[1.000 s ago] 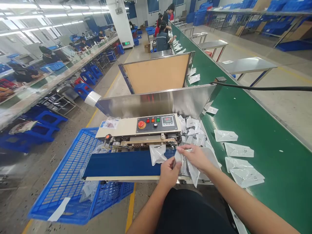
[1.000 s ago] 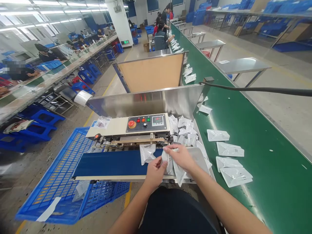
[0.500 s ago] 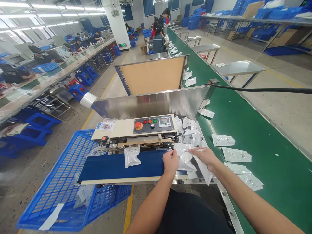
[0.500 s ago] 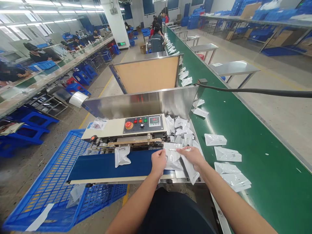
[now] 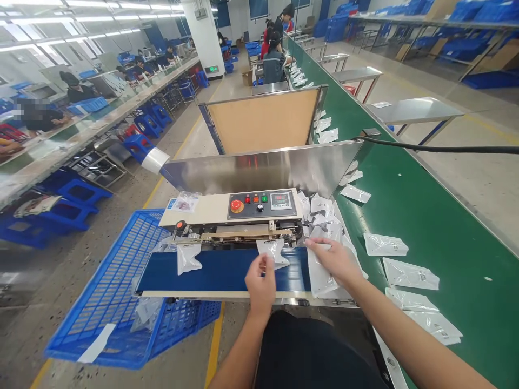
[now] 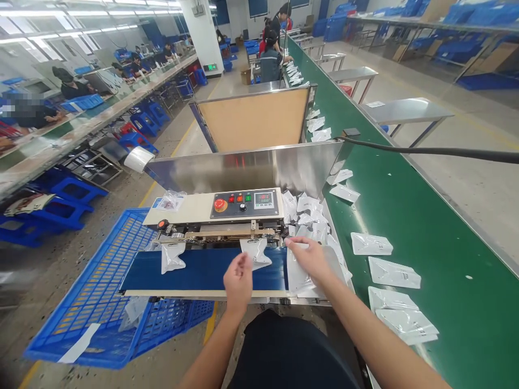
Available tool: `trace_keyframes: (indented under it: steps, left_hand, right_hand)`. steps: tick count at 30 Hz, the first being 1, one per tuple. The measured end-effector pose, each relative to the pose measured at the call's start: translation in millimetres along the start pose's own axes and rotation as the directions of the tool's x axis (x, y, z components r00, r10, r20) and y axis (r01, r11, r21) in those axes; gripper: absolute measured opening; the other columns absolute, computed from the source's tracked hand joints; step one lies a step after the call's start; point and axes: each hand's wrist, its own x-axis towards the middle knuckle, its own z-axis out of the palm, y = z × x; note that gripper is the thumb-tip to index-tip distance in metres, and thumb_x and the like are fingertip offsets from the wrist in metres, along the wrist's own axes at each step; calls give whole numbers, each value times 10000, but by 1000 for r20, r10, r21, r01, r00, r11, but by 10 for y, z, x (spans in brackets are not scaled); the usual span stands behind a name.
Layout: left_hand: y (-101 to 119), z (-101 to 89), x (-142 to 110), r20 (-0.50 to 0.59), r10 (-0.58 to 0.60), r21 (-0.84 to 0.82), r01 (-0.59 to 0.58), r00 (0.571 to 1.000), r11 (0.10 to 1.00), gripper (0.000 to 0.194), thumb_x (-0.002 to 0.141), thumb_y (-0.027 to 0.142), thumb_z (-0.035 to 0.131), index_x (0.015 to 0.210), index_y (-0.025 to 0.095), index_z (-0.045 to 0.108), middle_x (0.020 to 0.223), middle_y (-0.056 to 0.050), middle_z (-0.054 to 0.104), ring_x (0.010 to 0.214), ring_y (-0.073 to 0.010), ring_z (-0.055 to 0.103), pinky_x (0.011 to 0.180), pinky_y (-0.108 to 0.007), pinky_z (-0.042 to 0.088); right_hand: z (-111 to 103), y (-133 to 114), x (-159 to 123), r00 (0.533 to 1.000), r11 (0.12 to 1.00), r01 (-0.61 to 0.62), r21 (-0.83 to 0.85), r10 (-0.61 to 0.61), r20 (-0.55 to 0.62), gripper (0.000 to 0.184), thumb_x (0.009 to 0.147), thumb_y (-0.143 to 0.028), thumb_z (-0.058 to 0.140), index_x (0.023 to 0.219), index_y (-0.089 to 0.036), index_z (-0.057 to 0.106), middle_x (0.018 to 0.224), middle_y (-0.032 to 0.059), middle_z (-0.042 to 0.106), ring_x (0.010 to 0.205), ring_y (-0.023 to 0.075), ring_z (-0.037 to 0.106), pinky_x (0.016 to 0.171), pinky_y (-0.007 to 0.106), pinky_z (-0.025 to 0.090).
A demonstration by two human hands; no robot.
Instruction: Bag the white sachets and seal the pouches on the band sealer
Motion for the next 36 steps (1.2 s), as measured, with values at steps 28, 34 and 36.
trace_keyframes:
  steps: [28, 34, 36]
  left_hand:
    - [-175, 631, 552, 120, -306, -87, 317, 944, 944, 460, 815, 613, 689, 679, 174, 665, 592, 20, 538, 579, -139, 466, 577, -264, 384]
    - [-284, -75, 562, -214, -144, -57, 135, 966, 989, 434, 830, 516, 768, 1074, 159, 800, 1019, -91, 789, 995, -257, 736, 909, -374, 584]
    - [-327, -307, 492, -333, -35, -44, 22, 942, 999, 459, 882, 525, 749, 1162, 163, 786, 1100, -109, 789, 1026, -262, 758, 967, -416, 604]
  right_hand:
    - [170, 185, 229, 988, 944, -153, 293, 144, 52, 468, 659, -571, 972, 829, -173, 795, 751, 81, 771, 656, 188, 676, 622, 302, 581]
    - [-851, 1059, -370, 916, 998, -55, -15, 44, -399, 640, 863, -789, 684, 969, -170, 806, 858, 115, 788, 829, 281, 726, 809, 389, 594]
    - [-1406, 1604, -679, 673, 964, -264, -38, 156, -723, 650, 904, -695, 658, 1190, -121, 768, 1134, 221, 788, 1043, 371, 736, 977, 494, 573]
